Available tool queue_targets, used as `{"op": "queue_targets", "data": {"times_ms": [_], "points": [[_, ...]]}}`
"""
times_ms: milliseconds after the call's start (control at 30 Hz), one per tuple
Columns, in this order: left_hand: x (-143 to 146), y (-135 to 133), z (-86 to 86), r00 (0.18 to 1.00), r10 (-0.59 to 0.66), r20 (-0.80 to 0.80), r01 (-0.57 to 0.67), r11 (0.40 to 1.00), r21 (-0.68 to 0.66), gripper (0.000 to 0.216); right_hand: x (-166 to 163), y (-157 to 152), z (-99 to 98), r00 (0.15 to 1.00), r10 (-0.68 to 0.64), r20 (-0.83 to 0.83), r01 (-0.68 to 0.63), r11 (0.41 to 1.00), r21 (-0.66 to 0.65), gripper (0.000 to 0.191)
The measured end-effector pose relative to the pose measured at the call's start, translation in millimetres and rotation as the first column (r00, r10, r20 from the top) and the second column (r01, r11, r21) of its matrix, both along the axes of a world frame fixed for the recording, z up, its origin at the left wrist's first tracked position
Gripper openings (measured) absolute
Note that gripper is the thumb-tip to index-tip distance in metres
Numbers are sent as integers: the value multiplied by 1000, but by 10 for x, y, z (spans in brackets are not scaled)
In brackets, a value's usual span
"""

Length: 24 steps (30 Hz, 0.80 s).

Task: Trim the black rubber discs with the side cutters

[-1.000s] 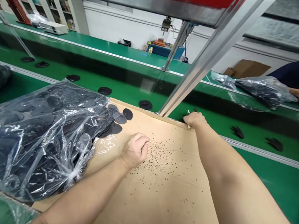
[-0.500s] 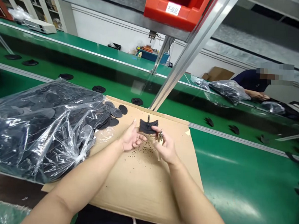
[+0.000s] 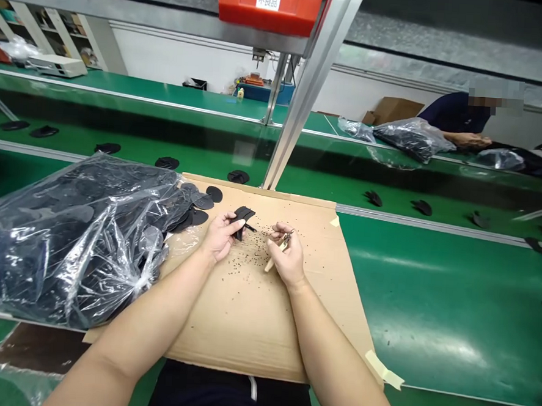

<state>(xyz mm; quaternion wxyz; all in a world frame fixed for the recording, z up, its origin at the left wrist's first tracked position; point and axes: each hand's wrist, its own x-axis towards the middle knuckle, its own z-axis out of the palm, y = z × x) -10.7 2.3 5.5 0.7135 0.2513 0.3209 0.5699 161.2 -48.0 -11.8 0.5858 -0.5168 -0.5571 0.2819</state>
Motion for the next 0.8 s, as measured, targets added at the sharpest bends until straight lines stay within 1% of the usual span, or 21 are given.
{"op": "queue_targets", "data": {"times_ms": [67, 133, 200, 267, 333, 400, 467, 533, 600, 700, 800], "points": [[14, -7, 2, 1000, 18, -1, -18, 1000, 21, 51, -9, 25, -42, 998, -58, -29, 56, 995, -78, 41], [22, -22, 19, 1000, 1, 4, -1, 1000, 0, 47, -12, 28, -55, 998, -65, 11, 66, 991, -118, 40], [28, -39, 41, 1000, -22, 13, 22, 999, -37, 40, -9, 12, -43, 995, -41, 87, 50, 993, -103, 41], [33, -54, 60, 999, -36, 27, 37, 997, -61, 34, -2, -7, -14, 978, -25, 209, 30, 999, -21, 47], [33, -65, 72, 998, -44, 41, 46, 996, -74, 34, 7, -19, 24, 929, -46, 368, 10, 995, 100, 54], [29, -74, 79, 997, -57, 51, 61, 995, -76, 37, 17, -26, 60, 848, -97, 520, -13, 979, 204, 57], [24, -81, 85, 996, -67, 57, 71, 995, -72, 40, 23, -34, 89, 761, -154, 630, -8, 969, 247, 54], [21, -90, 93, 996, -75, 53, 78, 995, -66, 41, 23, -49, 110, 688, -184, 702, 12, 970, 242, 51], [21, -100, 105, 995, -89, 43, 91, 994, -59, 44, 19, -67, 127, 645, -188, 741, 26, 974, 224, 49], [25, -117, 121, 993, -113, 30, 114, 992, -47, 47, 12, -89, 151, 608, -177, 774, 27, 979, 203, 48], [23, -128, 122, 993, -116, 21, 117, 992, -38, 46, 8, -97, 170, 594, -164, 787, 20, 982, 190, 46]]}}
